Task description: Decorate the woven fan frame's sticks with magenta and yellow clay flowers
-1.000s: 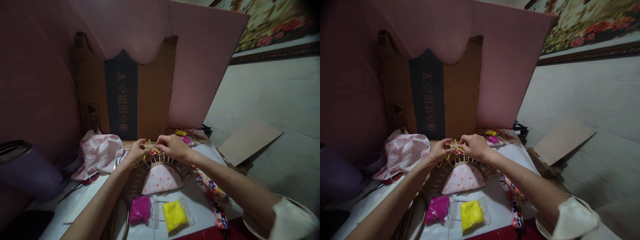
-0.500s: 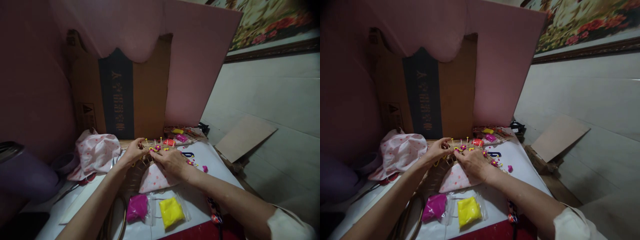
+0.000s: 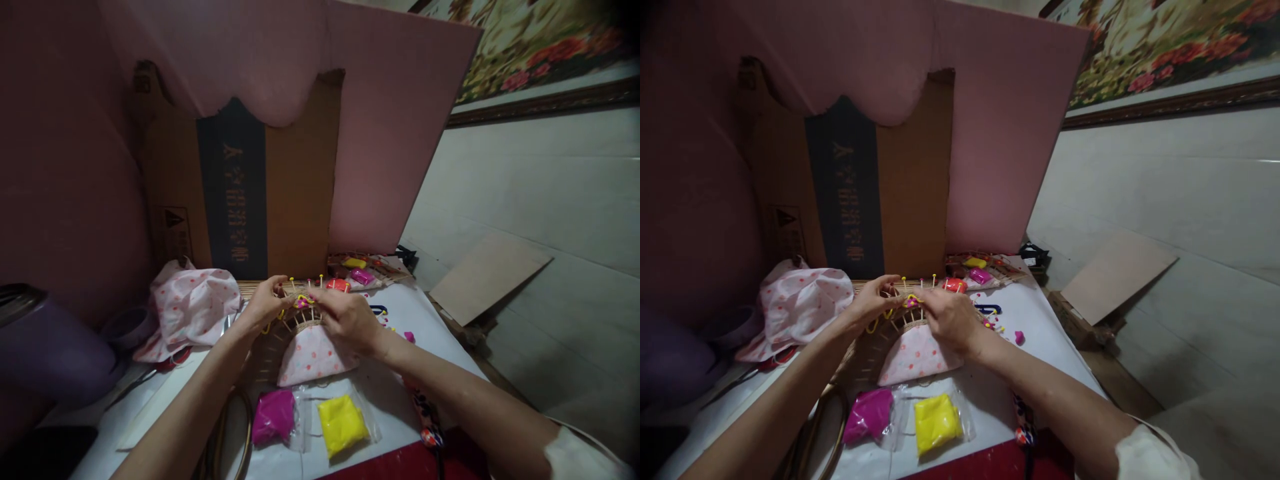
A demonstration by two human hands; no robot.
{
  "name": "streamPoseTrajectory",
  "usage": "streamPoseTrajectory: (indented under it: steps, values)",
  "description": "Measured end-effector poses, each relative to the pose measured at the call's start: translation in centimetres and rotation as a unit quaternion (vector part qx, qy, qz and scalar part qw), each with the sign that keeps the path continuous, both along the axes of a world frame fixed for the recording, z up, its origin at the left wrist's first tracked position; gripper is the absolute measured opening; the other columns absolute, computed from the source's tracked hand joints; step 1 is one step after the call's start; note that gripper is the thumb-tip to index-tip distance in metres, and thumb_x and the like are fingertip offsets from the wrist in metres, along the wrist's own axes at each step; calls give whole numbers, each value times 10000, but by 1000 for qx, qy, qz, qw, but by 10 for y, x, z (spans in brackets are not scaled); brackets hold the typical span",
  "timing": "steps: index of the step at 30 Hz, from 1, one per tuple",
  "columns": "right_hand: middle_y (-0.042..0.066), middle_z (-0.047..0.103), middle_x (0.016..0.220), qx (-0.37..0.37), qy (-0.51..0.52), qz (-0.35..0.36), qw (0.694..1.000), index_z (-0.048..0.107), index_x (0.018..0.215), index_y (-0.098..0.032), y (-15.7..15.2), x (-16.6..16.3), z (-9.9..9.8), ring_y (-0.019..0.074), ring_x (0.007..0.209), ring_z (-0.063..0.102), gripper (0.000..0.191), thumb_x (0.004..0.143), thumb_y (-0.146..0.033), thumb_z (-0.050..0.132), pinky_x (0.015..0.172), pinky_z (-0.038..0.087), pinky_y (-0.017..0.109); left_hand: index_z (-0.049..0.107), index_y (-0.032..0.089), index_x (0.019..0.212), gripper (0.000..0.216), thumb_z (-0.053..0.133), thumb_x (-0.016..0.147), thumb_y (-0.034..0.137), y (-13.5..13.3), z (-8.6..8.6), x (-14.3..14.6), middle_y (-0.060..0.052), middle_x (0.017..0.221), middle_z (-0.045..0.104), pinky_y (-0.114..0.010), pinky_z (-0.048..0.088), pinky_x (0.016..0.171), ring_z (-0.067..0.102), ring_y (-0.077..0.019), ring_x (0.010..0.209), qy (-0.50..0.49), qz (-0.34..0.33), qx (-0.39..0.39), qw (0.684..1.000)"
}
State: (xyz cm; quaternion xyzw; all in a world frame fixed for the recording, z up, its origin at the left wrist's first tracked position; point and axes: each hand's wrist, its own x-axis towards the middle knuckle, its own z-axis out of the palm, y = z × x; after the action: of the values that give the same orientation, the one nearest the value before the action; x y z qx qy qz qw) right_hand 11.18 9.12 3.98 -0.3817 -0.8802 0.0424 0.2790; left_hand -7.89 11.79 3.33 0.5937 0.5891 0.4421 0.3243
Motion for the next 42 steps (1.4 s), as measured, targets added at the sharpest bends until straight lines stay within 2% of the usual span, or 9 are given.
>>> streamPoseTrajectory:
  steps: [2, 5, 8, 12, 16, 20, 26, 34, 42]
  values:
    - [68, 631, 891, -111, 161, -21, 980, 524, 1103, -160, -4, 7, 8, 152, 752, 577, 281, 852, -177, 400, 624, 443, 275, 619, 112, 1031, 514, 695, 540, 246, 2, 3, -4, 0, 686, 578, -253, 414, 573, 548, -155, 632, 12, 19, 11, 1000]
    - [15, 606, 742, -312, 323, 25, 893, 497, 990, -166, -20, 19, 16, 82, 472, 505, 174, 853, -201, 396, 411, 391, 204, 627, 141, 1035, 479, 690, 570, 238, -1, 16, -8, -46, 806, 614, -266, 426, 625, 568, -184, 737, 30, 48, 37, 998]
    - [-22, 595, 634, -383, 393, 49, 835, 484, 866, -186, -41, 27, 16, 75, 402, 501, 129, 802, -279, 547, 326, 361, 172, 636, 158, 1018, 423, 675, 615, 277, -18, 38, 1, -61, 861, 625, -275, 429, 655, 567, -192, 777, 68, 52, 93, 992]
    - [-51, 540, 549, -288, 406, -3, 867, 549, 758, -195, -60, 32, 11, 87, 437, 516, 150, 717, -252, 682, 347, 387, 178, 656, 165, 713, 236, 577, 716, 387, -61, 64, 34, -8, 611, 573, -247, 362, 538, 491, -145, 593, 66, -86, 59, 992]
    - [-16, 590, 617, -158, 344, -22, 925, 618, 750, -202, -67, 37, 12, 117, 536, 550, 77, 755, -260, 667, 495, 465, 241, 617, 175, 597, 337, 541, 742, 470, -90, 67, 61, 11, 535, 511, -233, 291, 481, 412, -119, 529, 49, -223, -7, 974]
    - [-4, 615, 677, -50, 276, -5, 960, 643, 773, -209, -70, 40, 17, 130, 623, 563, 29, 798, -216, 627, 585, 448, 257, 651, 172, 652, 287, 567, 722, 437, -92, 61, 68, -16, 606, 587, -248, 349, 537, 487, -140, 593, 35, -222, -15, 974]
    - [11, 605, 704, 21, 241, 19, 970, 630, 843, -201, -73, 41, 14, 138, 645, 554, 76, 832, -168, 562, 603, 433, 261, 663, 168, 595, 243, 628, 643, 404, -88, 59, 68, -26, 556, 603, -263, 358, 526, 495, -145, 553, 37, -199, -51, 978]
    - [13, 606, 717, 4, 273, 55, 960, 638, 914, -196, -72, 41, 14, 127, 656, 569, 191, 821, -66, 534, 609, 445, 241, 655, 160, 594, 209, 605, 657, 352, -83, 56, 65, -33, 573, 604, -271, 377, 560, 504, -146, 577, -3, -212, -48, 976]
    - [5, 571, 648, -55, 330, 20, 942, 620, 798, -171, -66, 42, 7, 118, 588, 542, 82, 843, -196, 557, 569, 440, 243, 563, 161, 638, 189, 547, 738, 321, -86, 63, 66, 12, 582, 542, -241, 347, 550, 458, -115, 564, -33, -215, -27, 976]
